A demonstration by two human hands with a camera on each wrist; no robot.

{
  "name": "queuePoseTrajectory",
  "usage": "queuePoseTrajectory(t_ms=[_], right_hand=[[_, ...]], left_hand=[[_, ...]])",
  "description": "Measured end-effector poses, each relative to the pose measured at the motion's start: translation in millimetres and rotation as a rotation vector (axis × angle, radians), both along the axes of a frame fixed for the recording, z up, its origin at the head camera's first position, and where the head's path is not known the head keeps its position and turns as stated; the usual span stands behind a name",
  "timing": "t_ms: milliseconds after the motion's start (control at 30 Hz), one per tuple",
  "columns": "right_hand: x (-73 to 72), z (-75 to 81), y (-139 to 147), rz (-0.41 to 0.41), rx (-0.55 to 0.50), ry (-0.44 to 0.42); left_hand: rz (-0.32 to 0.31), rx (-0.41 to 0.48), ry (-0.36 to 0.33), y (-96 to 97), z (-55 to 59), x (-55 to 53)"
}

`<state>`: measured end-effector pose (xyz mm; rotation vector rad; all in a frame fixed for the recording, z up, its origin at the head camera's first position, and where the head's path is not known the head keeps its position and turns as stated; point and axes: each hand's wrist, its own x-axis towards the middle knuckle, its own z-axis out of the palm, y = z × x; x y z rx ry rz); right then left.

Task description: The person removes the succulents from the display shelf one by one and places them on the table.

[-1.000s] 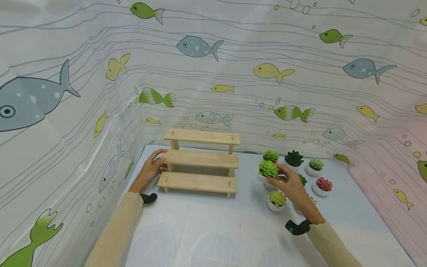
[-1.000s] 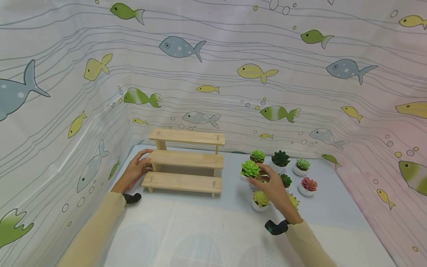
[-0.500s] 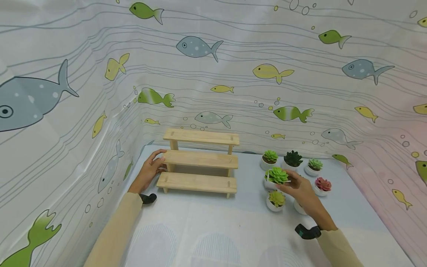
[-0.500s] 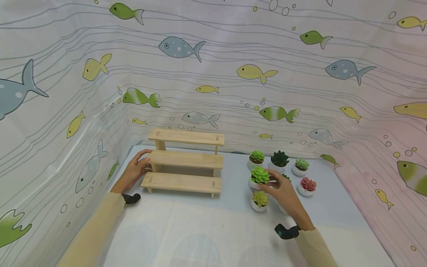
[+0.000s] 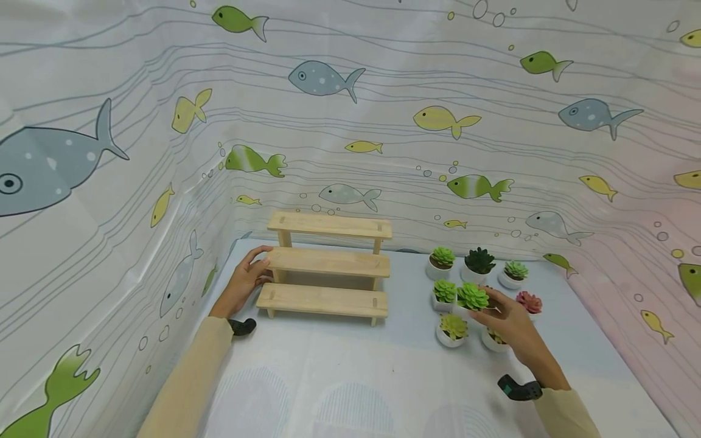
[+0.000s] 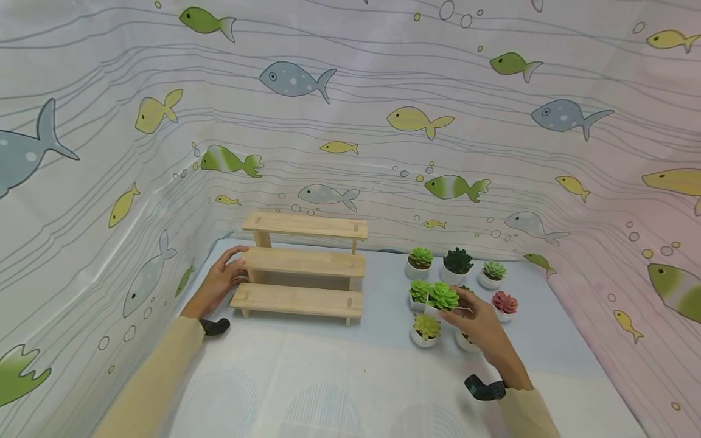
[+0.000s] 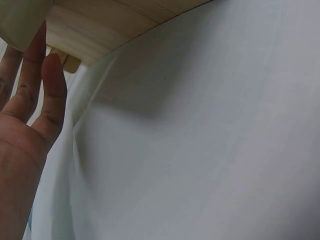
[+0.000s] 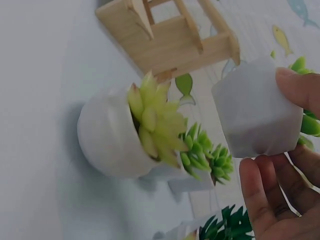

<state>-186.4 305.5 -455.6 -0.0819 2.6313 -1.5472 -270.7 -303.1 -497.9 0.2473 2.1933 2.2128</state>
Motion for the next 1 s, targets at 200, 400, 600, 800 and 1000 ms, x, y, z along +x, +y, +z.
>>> queuePoseTrajectory(t_ms=[200, 400, 600, 800, 1000], right_hand=[[5.2, -6.8, 12, -0.011, -0.022, -0.011], [10.1, -4.9, 29, 0.002, -0.009, -0.016], [16.0, -4.4, 46, 0.026, 0.014, 0.010], [21.1, -5.7, 64, -0.001, 0.072, 0.035], [25.9, -6.9, 85, -0.016, 0.087, -0.007]], left_hand=[[-0.008, 0.003, 0.002, -1.2, -1.7, -0.2], [-0.004, 0.004, 0.001, -2.3, -3.0, -1.6], [-0.003, 0.008, 0.000, -1.8, -1.8, -1.6], [-0.001, 0.011, -0.004, -0.7, -0.2, -0.7], [0.000, 0.024, 0.001, -4.3, -10.5, -8.2]])
